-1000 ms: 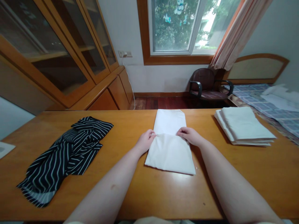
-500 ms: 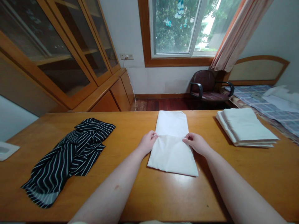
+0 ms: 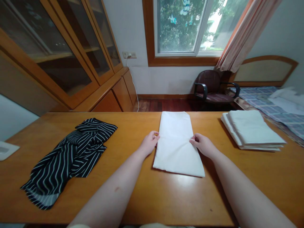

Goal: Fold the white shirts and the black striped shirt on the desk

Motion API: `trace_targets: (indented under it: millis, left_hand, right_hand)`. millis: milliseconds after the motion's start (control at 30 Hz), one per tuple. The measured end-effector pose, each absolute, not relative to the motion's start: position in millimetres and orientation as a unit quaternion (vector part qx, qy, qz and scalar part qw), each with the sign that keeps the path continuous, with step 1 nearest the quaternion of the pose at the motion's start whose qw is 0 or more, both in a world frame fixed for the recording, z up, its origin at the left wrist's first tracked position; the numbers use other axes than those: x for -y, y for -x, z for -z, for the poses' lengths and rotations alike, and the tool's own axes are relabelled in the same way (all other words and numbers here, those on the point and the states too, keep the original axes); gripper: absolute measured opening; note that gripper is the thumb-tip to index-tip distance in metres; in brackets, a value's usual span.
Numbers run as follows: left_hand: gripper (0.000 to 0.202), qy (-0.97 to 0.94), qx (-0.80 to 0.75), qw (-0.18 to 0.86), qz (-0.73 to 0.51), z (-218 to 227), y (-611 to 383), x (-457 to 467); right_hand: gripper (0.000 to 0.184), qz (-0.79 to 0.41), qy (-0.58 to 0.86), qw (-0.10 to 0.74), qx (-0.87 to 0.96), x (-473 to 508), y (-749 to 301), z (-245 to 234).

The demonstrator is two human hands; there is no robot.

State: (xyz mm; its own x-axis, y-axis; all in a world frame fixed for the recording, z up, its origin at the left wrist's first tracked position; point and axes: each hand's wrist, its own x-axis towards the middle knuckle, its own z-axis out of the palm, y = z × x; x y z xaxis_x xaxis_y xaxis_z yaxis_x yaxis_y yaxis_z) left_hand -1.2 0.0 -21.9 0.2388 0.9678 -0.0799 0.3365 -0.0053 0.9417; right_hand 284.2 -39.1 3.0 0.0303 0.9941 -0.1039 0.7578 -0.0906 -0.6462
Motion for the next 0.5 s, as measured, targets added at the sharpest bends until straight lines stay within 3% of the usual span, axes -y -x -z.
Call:
trace_targets:
  millis: [100, 200, 333, 500]
  left_hand:
    - [0.033, -0.627, -0.484, 0.517, -0.324, 19, 3, 3]
    - [0.039, -0.665, -0.484, 0.488, -0.292, 14, 4, 8]
    - [0.039, -0.698, -0.448, 0.48, -0.287, 1, 4, 15]
    - [0.061, -0.736, -0.389, 0.496, -0.248, -6, 4, 17]
  right_hand:
    - [0.02, -0.271, 0.69, 0.219, 0.635, 39, -287, -4]
    - [0.024, -0.266, 0.692, 0.217, 0.635, 40, -290, -7]
    - [0.035, -0.268, 0.696, 0.156, 0.648, 44, -292, -13]
    - [0.033, -0.236, 0.657, 0.143, 0.701, 45, -292, -13]
